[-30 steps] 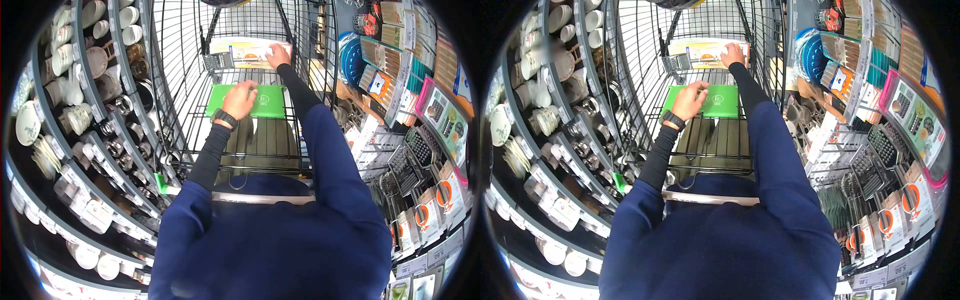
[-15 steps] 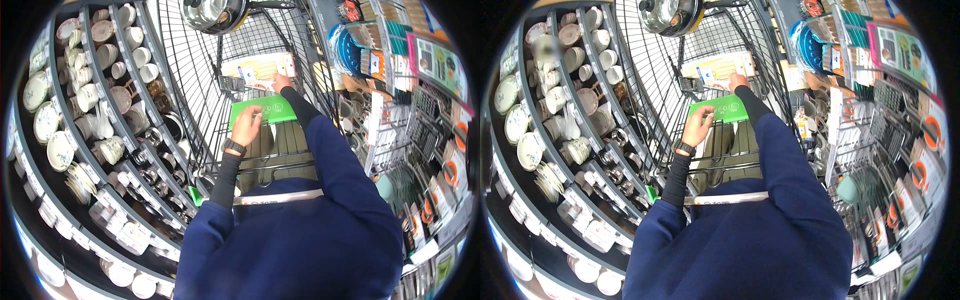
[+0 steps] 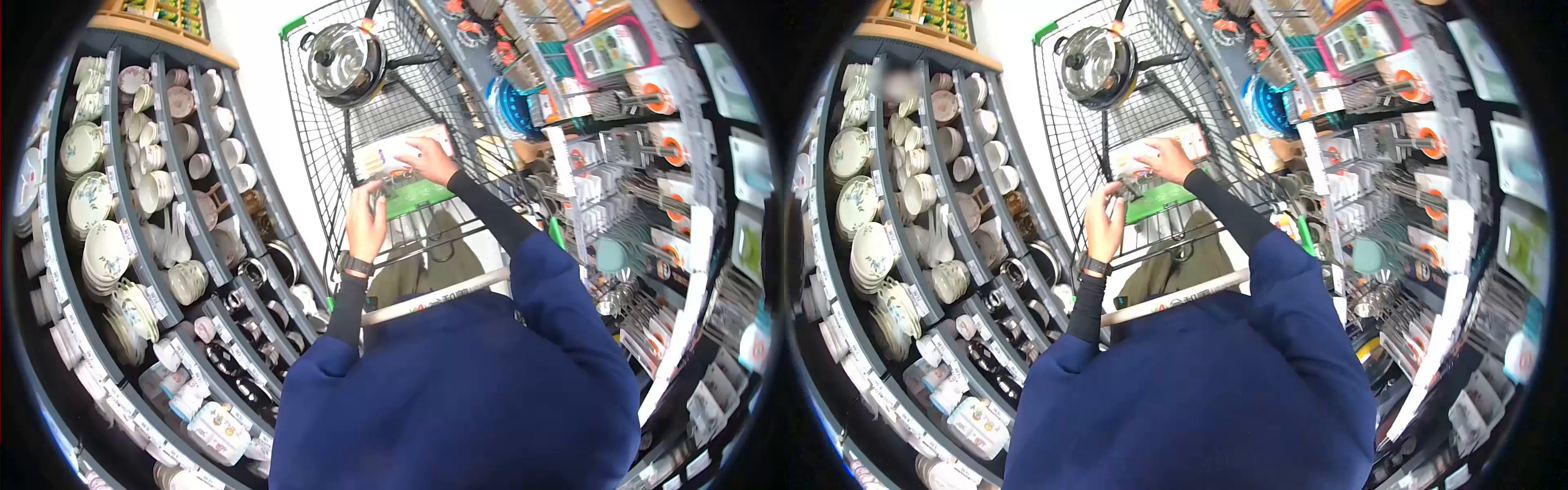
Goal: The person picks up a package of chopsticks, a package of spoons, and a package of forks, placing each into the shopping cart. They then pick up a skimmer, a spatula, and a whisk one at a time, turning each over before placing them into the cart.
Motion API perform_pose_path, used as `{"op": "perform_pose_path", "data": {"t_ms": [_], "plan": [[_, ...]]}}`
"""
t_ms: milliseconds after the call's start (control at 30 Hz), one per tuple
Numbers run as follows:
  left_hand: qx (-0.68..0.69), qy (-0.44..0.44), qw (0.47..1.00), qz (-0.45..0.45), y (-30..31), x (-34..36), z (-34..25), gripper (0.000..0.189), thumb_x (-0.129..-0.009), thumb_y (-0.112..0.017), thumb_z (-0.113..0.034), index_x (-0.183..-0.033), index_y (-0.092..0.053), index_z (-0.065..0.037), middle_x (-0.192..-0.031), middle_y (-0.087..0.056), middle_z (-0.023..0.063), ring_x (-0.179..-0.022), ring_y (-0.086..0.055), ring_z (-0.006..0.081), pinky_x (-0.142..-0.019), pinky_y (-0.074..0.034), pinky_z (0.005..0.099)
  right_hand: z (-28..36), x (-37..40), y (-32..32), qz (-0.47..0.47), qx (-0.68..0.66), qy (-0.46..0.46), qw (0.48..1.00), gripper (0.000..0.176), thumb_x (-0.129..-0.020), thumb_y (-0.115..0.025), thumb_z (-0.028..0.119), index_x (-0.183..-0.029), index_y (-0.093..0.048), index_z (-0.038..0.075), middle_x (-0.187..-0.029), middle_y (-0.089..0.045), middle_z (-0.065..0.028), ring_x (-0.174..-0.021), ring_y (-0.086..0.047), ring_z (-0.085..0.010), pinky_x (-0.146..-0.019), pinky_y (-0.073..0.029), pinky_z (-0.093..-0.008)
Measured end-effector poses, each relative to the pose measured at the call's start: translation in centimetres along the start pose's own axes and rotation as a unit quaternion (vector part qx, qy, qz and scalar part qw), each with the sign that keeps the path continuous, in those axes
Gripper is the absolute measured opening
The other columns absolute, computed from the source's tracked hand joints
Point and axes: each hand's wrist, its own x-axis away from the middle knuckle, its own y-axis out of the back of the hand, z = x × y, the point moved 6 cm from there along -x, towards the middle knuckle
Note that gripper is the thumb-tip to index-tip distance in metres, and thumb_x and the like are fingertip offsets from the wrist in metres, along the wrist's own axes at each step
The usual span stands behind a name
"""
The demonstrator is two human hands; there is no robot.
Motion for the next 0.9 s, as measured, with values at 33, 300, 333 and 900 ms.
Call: {"op": "perform_pose_path", "data": {"t_ms": [33, 300, 333, 900], "plan": [[-0.024, -0.044, 0.999, -0.02, 0.9, -0.3, -1.5, 0.035, -0.09, -0.064, -0.009, -0.124, -0.058, -0.002, -0.117, -0.063, 0.0153, -0.111, -0.059, 0.032, -0.098, -0.045, 0.04, 2.3, 0.7, 0.7, -0.006, 0.013, 0.004, 1.0, 0.03, -0.088, -0.073, 0.023, -0.1, -0.069, -0.004, -0.087, -0.071, -0.0121, -0.076, -0.067, -0.0167, -0.069, -0.053, -0.0321], [0.095, -0.195, 0.972, 0.086, 0.7, -1.6, -13.0, 0.023, -0.09, -0.069, -0.012, -0.112, -0.066, -0.004, -0.102, -0.071, 0.0157, -0.097, -0.069, 0.0294, -0.082, -0.053, 0.0367, 20.4, 12.8, 10.8, -0.098, -0.076, 0.028, 0.992, 0.02, -0.094, -0.069, 0.015, -0.101, -0.07, -0.003, -0.086, -0.07, -0.0044, -0.081, -0.06, -0.0062, -0.071, -0.05, -0.0264], [0.116, -0.214, 0.965, 0.1, 0.5, -1.2, -14.4, 0.024, -0.089, -0.07, -0.011, -0.112, -0.066, -0.003, -0.102, -0.071, 0.0156, -0.097, -0.07, 0.0292, -0.083, -0.053, 0.0361, 20.6, 14.4, 11.8, -0.128, -0.06, 0.036, 0.989, 0.02, -0.094, -0.068, 0.015, -0.101, -0.07, -0.003, -0.085, -0.07, -0.0042, -0.081, -0.06, -0.0058, -0.071, -0.05, -0.026], [0.155, -0.38, 0.883, 0.227, -9.6, 3.6, -30.5, 0.053, -0.074, -0.082, -0.007, -0.123, -0.061, -0.006, -0.118, -0.063, 0.0139, -0.098, -0.067, 0.0327, -0.082, -0.057, 0.0372, 22.0, 32.2, 21.8, -0.506, -0.066, 0.021, 0.86, 0.018, -0.096, -0.065, 0.011, -0.102, -0.07, -0.005, -0.089, -0.071, -0.0039, -0.081, -0.063, -0.0069, -0.073, -0.051, -0.0246]]}}
